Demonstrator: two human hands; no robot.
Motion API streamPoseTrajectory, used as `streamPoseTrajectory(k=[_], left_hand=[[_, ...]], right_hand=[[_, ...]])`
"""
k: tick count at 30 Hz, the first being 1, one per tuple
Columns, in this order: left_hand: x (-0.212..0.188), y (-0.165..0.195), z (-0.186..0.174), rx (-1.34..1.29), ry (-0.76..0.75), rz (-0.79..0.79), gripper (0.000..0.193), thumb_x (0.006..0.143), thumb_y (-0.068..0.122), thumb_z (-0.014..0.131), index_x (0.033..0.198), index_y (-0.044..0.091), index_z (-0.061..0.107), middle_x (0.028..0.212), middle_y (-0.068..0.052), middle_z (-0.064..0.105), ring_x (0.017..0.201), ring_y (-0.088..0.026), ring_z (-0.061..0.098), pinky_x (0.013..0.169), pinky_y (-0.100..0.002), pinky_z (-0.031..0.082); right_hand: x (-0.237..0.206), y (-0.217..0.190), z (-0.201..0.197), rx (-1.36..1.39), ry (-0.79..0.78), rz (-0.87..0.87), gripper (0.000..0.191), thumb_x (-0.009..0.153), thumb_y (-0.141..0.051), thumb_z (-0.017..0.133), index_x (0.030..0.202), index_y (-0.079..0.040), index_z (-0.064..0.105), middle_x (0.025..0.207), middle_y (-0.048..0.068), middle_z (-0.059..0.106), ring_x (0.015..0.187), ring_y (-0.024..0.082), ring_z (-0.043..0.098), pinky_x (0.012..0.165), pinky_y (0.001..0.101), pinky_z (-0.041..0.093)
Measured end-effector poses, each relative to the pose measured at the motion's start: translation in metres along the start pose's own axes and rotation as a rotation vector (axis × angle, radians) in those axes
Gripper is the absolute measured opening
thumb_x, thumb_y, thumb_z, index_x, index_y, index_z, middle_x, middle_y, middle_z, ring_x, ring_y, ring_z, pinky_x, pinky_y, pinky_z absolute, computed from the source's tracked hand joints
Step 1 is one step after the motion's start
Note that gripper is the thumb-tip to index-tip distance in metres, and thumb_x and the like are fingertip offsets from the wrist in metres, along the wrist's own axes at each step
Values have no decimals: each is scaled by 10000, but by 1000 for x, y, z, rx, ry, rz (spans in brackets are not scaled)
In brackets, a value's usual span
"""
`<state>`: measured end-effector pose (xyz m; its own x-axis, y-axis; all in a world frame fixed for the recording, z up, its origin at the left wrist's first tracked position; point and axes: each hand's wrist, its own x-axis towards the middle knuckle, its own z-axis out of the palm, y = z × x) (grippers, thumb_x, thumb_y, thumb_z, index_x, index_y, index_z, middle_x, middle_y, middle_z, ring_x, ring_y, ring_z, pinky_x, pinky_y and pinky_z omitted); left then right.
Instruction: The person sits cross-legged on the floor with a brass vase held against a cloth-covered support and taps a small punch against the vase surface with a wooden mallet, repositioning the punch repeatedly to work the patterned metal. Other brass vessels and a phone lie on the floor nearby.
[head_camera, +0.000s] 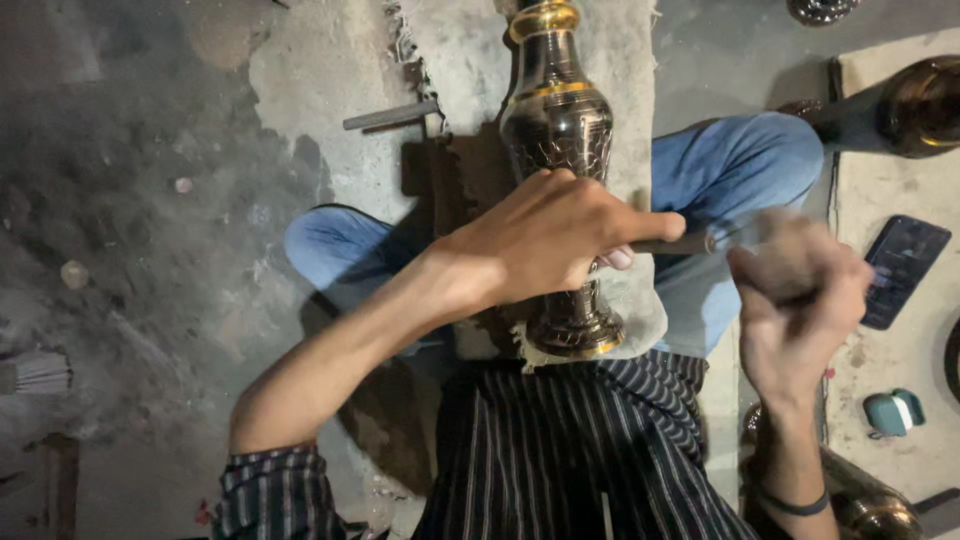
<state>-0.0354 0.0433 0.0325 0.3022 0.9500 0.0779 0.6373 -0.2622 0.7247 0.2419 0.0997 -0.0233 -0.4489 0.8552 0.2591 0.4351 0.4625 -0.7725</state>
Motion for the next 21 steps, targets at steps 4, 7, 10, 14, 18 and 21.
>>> streamPoseTrajectory(k=[4, 7, 10, 14, 18, 21], left_hand=[[-10, 1, 5, -37, 64, -20, 562, 827, -174, 605, 1265, 176, 629, 904, -87, 789, 911, -198, 802, 688, -343, 654], [-15, -1, 10, 16, 138, 7, 529, 836, -120, 648, 1281, 166, 622, 1017, -60, 787, 926, -181, 792, 679, -312, 642], [-16, -4, 19, 61, 64, -81, 404, 958, -86, 649, 1250, 192, 666, 953, 5, 805, 755, -119, 782, 556, -261, 603], [-25, -2, 28, 14, 289, -89, 429, 931, -132, 630, 1260, 143, 650, 1076, -51, 789, 785, -142, 775, 512, -236, 581], [-35, 8, 31, -95, 431, -171, 353, 927, -39, 727, 1236, 112, 646, 1087, -86, 774, 858, -177, 772, 642, -272, 629], [-41, 16, 33, -252, 568, -228, 393, 902, -109, 672, 1245, 81, 639, 1145, -105, 761, 1005, -183, 793, 778, -266, 686]], right_hand=[[15, -15, -2, 383, 94, 395, 628, 842, -34, 812, 1332, -64, 420, 1025, -7, 594, 915, 119, 617, 855, 255, 525], [24, -11, -9, 263, 55, 310, 525, 900, -17, 820, 1260, -30, 437, 967, 22, 614, 832, 147, 624, 775, 274, 534], [35, -7, -19, 13, -87, -75, 369, 956, 108, 794, 1160, 40, 494, 1009, 147, 589, 897, 266, 593, 854, 333, 502], [67, -29, -29, 77, -126, 74, 298, 955, 65, 802, 1149, 51, 575, 1064, 152, 642, 984, 267, 651, 923, 346, 553], [113, -80, -33, -336, -478, -222, 525, 749, 110, 757, 1261, 59, 653, 1050, 166, 667, 978, 271, 671, 887, 362, 552], [133, -106, -24, -105, -542, -141, 376, 970, 89, 666, 1327, -23, 629, 1203, 138, 670, 1090, 220, 681, 982, 332, 555]])
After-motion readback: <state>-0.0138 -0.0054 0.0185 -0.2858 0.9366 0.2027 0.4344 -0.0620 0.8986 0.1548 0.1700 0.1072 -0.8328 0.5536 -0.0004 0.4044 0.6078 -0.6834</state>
